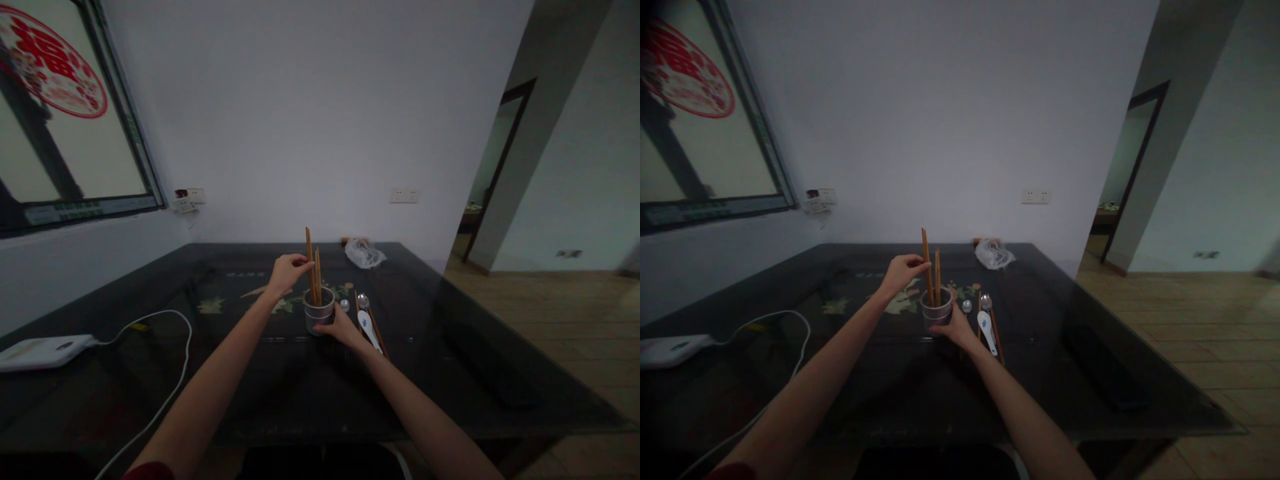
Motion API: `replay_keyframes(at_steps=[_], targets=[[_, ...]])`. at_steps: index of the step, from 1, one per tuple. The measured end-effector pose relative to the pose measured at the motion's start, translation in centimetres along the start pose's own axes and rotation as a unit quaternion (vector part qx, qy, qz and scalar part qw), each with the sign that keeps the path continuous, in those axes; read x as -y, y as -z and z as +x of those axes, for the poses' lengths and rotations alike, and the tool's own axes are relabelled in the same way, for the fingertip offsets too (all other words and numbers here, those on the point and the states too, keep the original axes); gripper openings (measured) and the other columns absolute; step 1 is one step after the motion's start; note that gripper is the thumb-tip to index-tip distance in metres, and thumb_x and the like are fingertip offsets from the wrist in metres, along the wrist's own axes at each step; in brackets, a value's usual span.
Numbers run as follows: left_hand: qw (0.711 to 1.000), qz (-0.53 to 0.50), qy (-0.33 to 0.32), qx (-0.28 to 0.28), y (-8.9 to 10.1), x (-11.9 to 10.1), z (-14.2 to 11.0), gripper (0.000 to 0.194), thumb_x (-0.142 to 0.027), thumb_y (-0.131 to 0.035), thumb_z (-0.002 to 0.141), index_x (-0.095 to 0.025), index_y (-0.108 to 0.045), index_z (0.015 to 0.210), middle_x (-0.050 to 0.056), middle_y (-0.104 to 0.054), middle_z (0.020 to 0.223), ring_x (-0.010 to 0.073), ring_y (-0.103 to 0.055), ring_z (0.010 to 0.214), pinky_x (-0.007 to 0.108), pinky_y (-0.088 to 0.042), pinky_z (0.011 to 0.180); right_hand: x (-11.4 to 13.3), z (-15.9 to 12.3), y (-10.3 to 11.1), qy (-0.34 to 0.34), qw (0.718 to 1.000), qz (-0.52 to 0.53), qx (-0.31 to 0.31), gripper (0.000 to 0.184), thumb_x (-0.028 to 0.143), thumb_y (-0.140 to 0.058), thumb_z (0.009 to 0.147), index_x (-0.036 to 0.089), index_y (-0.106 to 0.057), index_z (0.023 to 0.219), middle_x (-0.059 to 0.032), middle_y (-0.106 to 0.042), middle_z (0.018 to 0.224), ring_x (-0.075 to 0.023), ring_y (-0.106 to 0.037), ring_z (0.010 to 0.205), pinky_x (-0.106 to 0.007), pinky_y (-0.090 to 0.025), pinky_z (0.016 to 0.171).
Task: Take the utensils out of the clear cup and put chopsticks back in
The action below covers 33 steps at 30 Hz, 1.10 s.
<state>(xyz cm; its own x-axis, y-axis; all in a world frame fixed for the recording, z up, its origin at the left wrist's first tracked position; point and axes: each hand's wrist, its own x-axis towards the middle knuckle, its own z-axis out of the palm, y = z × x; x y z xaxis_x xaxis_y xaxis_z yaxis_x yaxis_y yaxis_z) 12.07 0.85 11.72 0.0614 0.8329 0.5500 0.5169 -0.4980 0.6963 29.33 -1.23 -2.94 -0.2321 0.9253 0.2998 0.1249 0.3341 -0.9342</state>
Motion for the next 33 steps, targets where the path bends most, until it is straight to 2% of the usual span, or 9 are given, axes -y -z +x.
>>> replay_keyframes(at_steps=[6,12,18,24,33], targets=[[0.999,-0.001,0.020,0.025,-0.9,1.2,-0.1,0.025,-0.037,-0.065,0.071,-0.014,-0.071,0.077,0.007,-0.072,0.075,0.0192,-0.066,0.072,0.026,-0.050,0.064,0.2,-0.1,0.0,-0.014,1.000,-0.007,0.001,0.081,0.027,-0.083,0.049,0.016,-0.046,0.120,-0.0133,-0.057,0.123,-0.0271,-0.053,0.115,-0.044,-0.038,0.100],[0.998,0.026,0.031,0.056,-1.0,2.2,0.0,0.023,-0.036,-0.065,0.069,-0.015,-0.072,0.075,0.006,-0.072,0.074,0.0197,-0.067,0.072,0.026,-0.049,0.064,-0.2,0.1,0.1,-0.006,1.000,0.008,0.007,0.082,0.027,-0.083,0.049,0.018,-0.045,0.122,-0.0125,-0.056,0.126,-0.0268,-0.052,0.118,-0.044,-0.037,0.102],[0.993,0.055,0.040,0.092,-1.4,2.6,0.0,0.024,-0.038,-0.064,0.068,-0.015,-0.071,0.072,0.006,-0.072,0.070,0.0201,-0.066,0.069,0.026,-0.047,0.063,0.4,-0.2,0.2,-0.009,1.000,-0.017,0.007,0.080,0.027,-0.082,0.051,0.017,-0.045,0.121,-0.0129,-0.057,0.125,-0.0272,-0.053,0.116,-0.045,-0.038,0.101],[0.993,0.050,0.051,0.096,-1.9,3.2,0.0,0.026,-0.040,-0.064,0.067,-0.016,-0.071,0.073,0.005,-0.072,0.071,0.0207,-0.066,0.071,0.025,-0.046,0.061,0.6,-0.4,0.2,0.002,1.000,-0.004,0.016,0.079,0.027,-0.082,0.052,0.018,-0.046,0.121,-0.0118,-0.057,0.124,-0.0266,-0.052,0.117,-0.044,-0.038,0.102],[0.991,0.043,0.058,0.113,-1.8,2.9,-0.1,0.026,-0.041,-0.064,0.067,-0.016,-0.071,0.071,0.005,-0.071,0.069,0.0204,-0.066,0.069,0.025,-0.045,0.059,1.3,-0.6,0.4,-0.013,0.999,-0.032,0.011,0.080,0.027,-0.082,0.052,0.016,-0.045,0.122,-0.0133,-0.057,0.124,-0.0274,-0.053,0.116,-0.044,-0.038,0.101]])
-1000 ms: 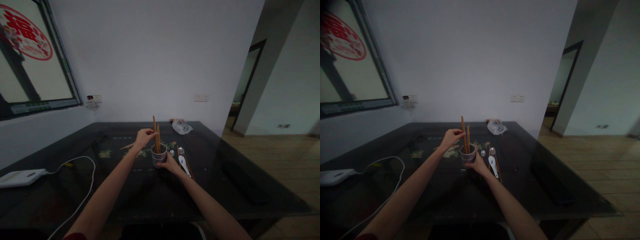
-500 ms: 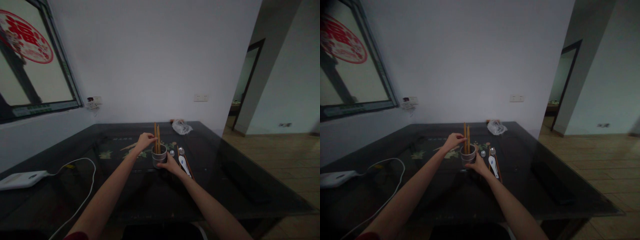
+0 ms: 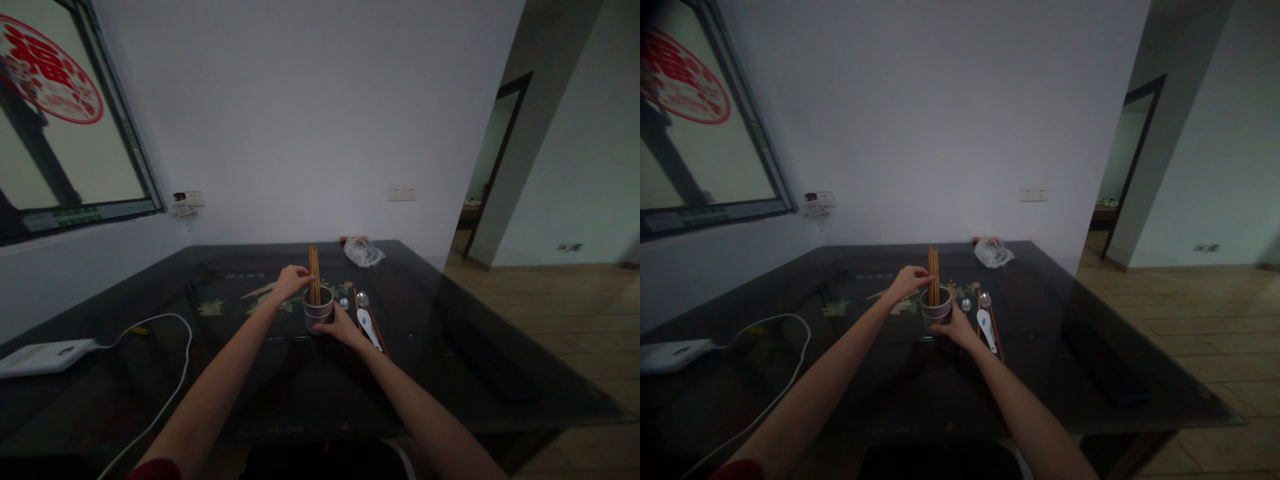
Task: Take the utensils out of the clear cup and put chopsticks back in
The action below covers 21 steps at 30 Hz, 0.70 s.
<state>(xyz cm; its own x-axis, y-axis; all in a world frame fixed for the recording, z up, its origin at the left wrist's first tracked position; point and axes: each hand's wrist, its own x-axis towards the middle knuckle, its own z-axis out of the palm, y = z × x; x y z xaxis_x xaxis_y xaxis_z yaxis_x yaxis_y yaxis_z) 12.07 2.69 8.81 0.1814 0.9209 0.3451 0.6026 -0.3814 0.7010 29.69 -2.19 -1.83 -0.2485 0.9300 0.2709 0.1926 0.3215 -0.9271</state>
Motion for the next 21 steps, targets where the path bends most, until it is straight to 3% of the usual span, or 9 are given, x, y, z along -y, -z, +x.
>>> replay_keyframes(at_steps=[12,21], targets=[[1.000,0.001,0.004,0.027,0.10,0.55,0.43,0.030,-0.043,-0.063,0.067,-0.014,-0.071,0.071,0.004,-0.069,0.064,0.0175,-0.063,0.063,0.024,-0.044,0.059,-0.11,0.03,0.08,0.014,1.000,0.002,0.005,0.082,0.028,-0.082,0.053,0.016,-0.045,0.125,-0.0129,-0.057,0.124,-0.0273,-0.053,0.116,-0.043,-0.038,0.100],[1.000,0.020,-0.004,0.014,-0.31,0.67,0.26,0.033,-0.044,-0.061,0.067,-0.013,-0.071,0.073,0.004,-0.068,0.067,0.0171,-0.060,0.063,0.025,-0.041,0.058,-0.06,0.01,0.00,0.007,1.000,0.010,0.011,0.082,0.027,-0.081,0.054,0.015,-0.044,0.126,-0.0131,-0.057,0.125,-0.0270,-0.053,0.117,-0.043,-0.038,0.101]])
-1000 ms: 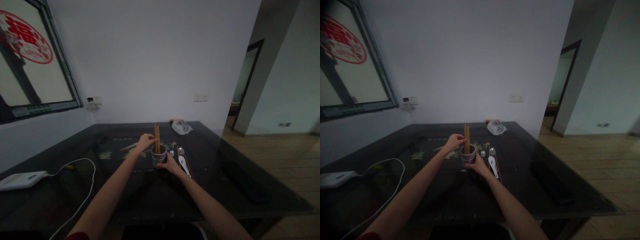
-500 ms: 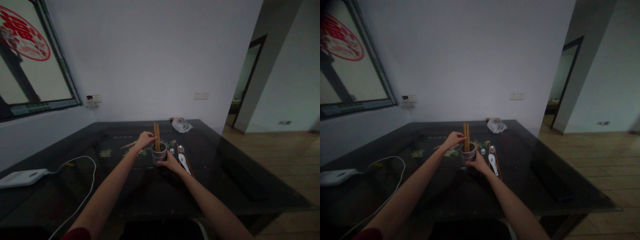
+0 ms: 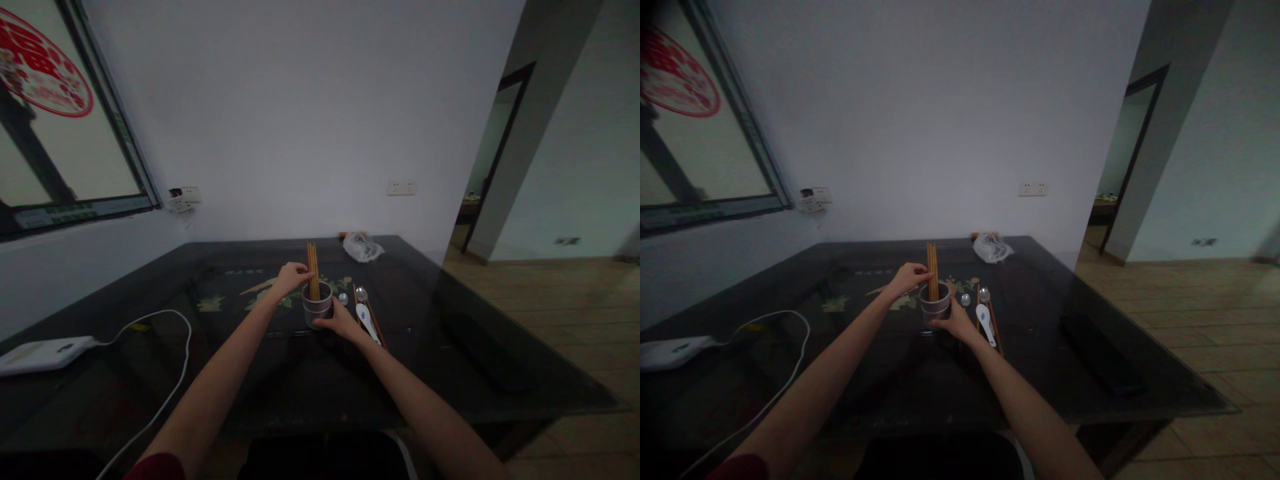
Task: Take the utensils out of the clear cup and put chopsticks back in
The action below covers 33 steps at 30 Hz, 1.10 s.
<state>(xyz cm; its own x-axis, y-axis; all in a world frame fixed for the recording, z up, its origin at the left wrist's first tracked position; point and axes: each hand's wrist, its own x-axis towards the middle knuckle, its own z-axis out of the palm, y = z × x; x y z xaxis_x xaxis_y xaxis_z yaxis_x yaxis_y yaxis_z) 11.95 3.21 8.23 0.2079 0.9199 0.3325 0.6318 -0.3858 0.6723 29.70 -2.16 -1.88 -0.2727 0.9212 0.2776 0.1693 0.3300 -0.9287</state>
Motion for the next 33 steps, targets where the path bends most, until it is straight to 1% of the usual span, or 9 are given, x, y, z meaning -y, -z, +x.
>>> replay_keyframes(at_steps=[8,12,14,16,20,22,25,28,33], targets=[[1.000,0.019,-0.013,-0.009,-0.4,0.5,-0.1,0.032,-0.043,-0.059,0.071,-0.014,-0.071,0.075,0.005,-0.069,0.073,0.0188,-0.062,0.069,0.026,-0.043,0.062,-0.6,0.1,0.2,0.011,1.000,-0.005,0.002,0.086,0.028,-0.081,0.054,0.017,-0.043,0.130,-0.0118,-0.056,0.127,-0.0269,-0.050,0.120,-0.043,-0.036,0.103],[0.998,-0.019,-0.018,-0.059,-0.4,0.8,-0.7,0.030,-0.044,-0.061,0.071,-0.016,-0.070,0.078,0.007,-0.070,0.080,0.0205,-0.063,0.075,0.028,-0.046,0.067,-0.7,0.2,0.1,0.005,1.000,-0.002,0.000,0.084,0.026,-0.082,0.053,0.018,-0.045,0.128,-0.0114,-0.057,0.125,-0.0278,-0.051,0.118,-0.044,-0.037,0.102],[0.992,-0.073,-0.009,-0.102,-0.3,1.1,-1.5,0.030,-0.044,-0.062,0.071,-0.016,-0.069,0.079,0.007,-0.070,0.082,0.0208,-0.063,0.078,0.029,-0.047,0.069,-0.8,0.2,0.1,0.002,1.000,-0.003,-0.001,0.084,0.027,-0.082,0.052,0.018,-0.046,0.127,-0.0117,-0.057,0.125,-0.0280,-0.051,0.118,-0.044,-0.037,0.102],[0.976,-0.161,0.011,-0.146,-0.5,1.5,-2.6,0.032,-0.045,-0.061,0.072,-0.017,-0.068,0.082,0.008,-0.069,0.085,0.0206,-0.063,0.081,0.029,-0.048,0.070,-0.8,0.1,0.1,0.006,1.000,-0.003,-0.003,0.084,0.028,-0.082,0.052,0.018,-0.046,0.127,-0.0115,-0.057,0.125,-0.0279,-0.051,0.118,-0.044,-0.037,0.102],[0.916,-0.336,0.067,-0.207,-2.2,2.5,-5.3,0.034,-0.046,-0.058,0.074,-0.017,-0.065,0.091,0.007,-0.067,0.095,0.0182,-0.062,0.087,0.028,-0.048,0.072,-0.9,0.1,0.1,0.019,1.000,-0.004,-0.001,0.085,0.029,-0.081,0.054,0.018,-0.043,0.128,-0.0110,-0.056,0.126,-0.0269,-0.050,0.119,-0.043,-0.036,0.103],[0.900,-0.369,0.096,-0.211,-3.4,3.0,-6.4,0.032,-0.043,-0.058,0.074,-0.018,-0.064,0.093,0.007,-0.066,0.099,0.0178,-0.061,0.092,0.026,-0.047,0.073,-0.9,0.1,0.1,0.025,1.000,-0.006,0.001,0.085,0.030,-0.081,0.054,0.017,-0.042,0.128,-0.0110,-0.055,0.127,-0.0261,-0.050,0.119,-0.042,-0.036,0.103],[0.890,-0.397,0.128,-0.186,-4.6,3.5,-7.3,0.032,-0.043,-0.059,0.075,-0.018,-0.063,0.094,0.009,-0.064,0.103,0.0187,-0.060,0.095,0.026,-0.047,0.072,-0.8,0.1,0.1,0.026,1.000,-0.016,0.003,0.083,0.032,-0.080,0.055,0.017,-0.042,0.127,-0.0110,-0.055,0.127,-0.0255,-0.050,0.119,-0.041,-0.037,0.102],[0.889,-0.404,0.138,-0.164,-4.8,3.7,-7.5,0.033,-0.044,-0.059,0.076,-0.018,-0.063,0.095,0.009,-0.064,0.105,0.0194,-0.060,0.096,0.026,-0.046,0.071,-0.6,-0.1,0.2,0.020,0.999,-0.028,0.003,0.079,0.033,-0.080,0.057,0.017,-0.043,0.125,-0.0116,-0.055,0.126,-0.0256,-0.051,0.118,-0.041,-0.037,0.101],[0.891,-0.404,0.144,-0.152,-4.9,3.6,-7.5,0.034,-0.046,-0.057,0.077,-0.018,-0.062,0.095,0.009,-0.064,0.103,0.0206,-0.060,0.097,0.027,-0.047,0.070,-0.2,-0.3,0.4,0.019,0.999,-0.038,0.004,0.078,0.033,-0.079,0.058,0.015,-0.044,0.125,-0.0127,-0.055,0.125,-0.0262,-0.051,0.116,-0.041,-0.037,0.101]])
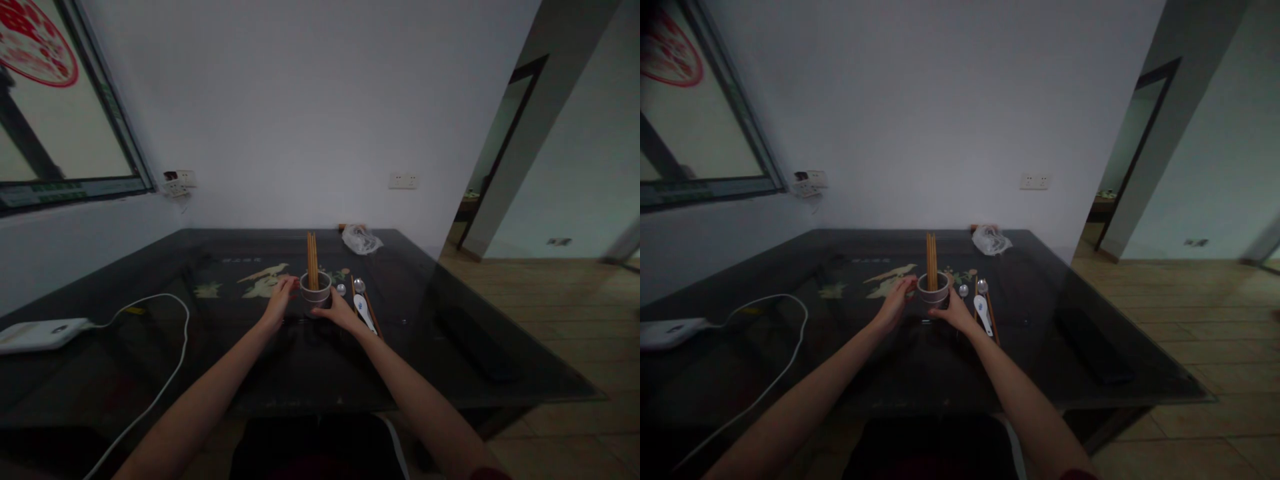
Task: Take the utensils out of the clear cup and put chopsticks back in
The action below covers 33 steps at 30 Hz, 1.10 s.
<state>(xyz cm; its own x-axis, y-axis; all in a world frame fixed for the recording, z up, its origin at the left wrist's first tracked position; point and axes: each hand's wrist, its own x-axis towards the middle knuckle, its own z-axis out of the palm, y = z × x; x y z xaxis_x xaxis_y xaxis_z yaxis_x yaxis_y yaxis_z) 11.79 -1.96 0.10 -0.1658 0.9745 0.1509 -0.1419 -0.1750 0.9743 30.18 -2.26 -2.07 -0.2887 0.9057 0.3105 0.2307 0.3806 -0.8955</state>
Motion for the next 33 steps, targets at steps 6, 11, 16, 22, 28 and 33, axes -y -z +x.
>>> replay_keyframes(at_steps=[6,11,16,22,28,33], targets=[[1.000,0.005,-0.002,0.012,-0.4,-0.4,-0.7,0.033,-0.045,-0.056,0.077,-0.017,-0.060,0.094,0.009,-0.064,0.104,0.0202,-0.060,0.097,0.027,-0.047,0.072,-0.3,0.2,0.0,0.001,1.000,0.011,0.003,0.083,0.031,-0.080,0.056,0.017,-0.042,0.128,-0.0112,-0.055,0.126,-0.0258,-0.050,0.119,-0.042,-0.036,0.103],[0.999,0.031,-0.009,0.016,-0.3,-0.8,-0.8,0.033,-0.045,-0.052,0.080,-0.017,-0.059,0.097,0.009,-0.063,0.107,0.0195,-0.060,0.098,0.026,-0.047,0.072,-0.2,0.0,0.5,-0.006,0.998,0.051,0.039,0.090,0.025,-0.082,0.052,0.020,-0.039,0.131,-0.0107,-0.052,0.130,-0.0238,-0.051,0.119,-0.040,-0.038,0.103],[0.997,0.048,-0.062,-0.029,0.1,-1.1,-0.4,0.031,-0.043,-0.052,0.080,-0.017,-0.058,0.096,0.009,-0.063,0.101,0.0180,-0.060,0.091,0.025,-0.048,0.070,-0.2,-0.1,1.4,-0.051,0.996,0.064,0.033,0.095,0.017,-0.081,0.048,0.021,-0.037,0.132,-0.0120,-0.054,0.125,-0.0242,-0.057,0.111,-0.042,-0.045,0.095],[0.989,0.023,-0.124,-0.078,0.0,-2.5,-0.9,0.026,-0.042,-0.050,0.083,-0.017,-0.057,0.085,0.003,-0.060,0.081,0.0133,-0.058,0.073,0.021,-0.044,0.059,0.4,0.2,3.2,-0.082,0.995,0.050,0.006,0.069,0.005,-0.069,0.054,0.019,-0.049,0.118,-0.0081,-0.061,0.107,-0.0180,-0.064,0.087,-0.036,-0.054,0.077],[0.967,0.103,-0.232,-0.013,-1.0,-4.2,-3.7,0.028,-0.042,-0.045,0.087,-0.018,-0.057,0.077,0.001,-0.055,0.071,0.0124,-0.051,0.062,0.024,-0.042,0.059,1.3,0.3,6.3,-0.052,0.994,-0.039,-0.087,0.027,0.017,-0.061,0.068,0.013,-0.062,0.094,-0.0058,-0.068,0.083,-0.0169,-0.066,0.078,-0.031,-0.052,0.075],[0.884,0.287,-0.322,0.180,-1.9,-4.1,-6.2,0.028,-0.035,-0.040,0.088,-0.019,-0.062,0.080,0.005,-0.061,0.077,0.0163,-0.056,0.073,0.028,-0.043,0.072,2.1,0.0,8.5,-0.098,0.961,-0.219,-0.139,0.018,0.024,-0.055,0.076,0.015,-0.066,0.088,-0.0061,-0.070,0.080,-0.0181,-0.066,0.075,-0.027,-0.050,0.068]])
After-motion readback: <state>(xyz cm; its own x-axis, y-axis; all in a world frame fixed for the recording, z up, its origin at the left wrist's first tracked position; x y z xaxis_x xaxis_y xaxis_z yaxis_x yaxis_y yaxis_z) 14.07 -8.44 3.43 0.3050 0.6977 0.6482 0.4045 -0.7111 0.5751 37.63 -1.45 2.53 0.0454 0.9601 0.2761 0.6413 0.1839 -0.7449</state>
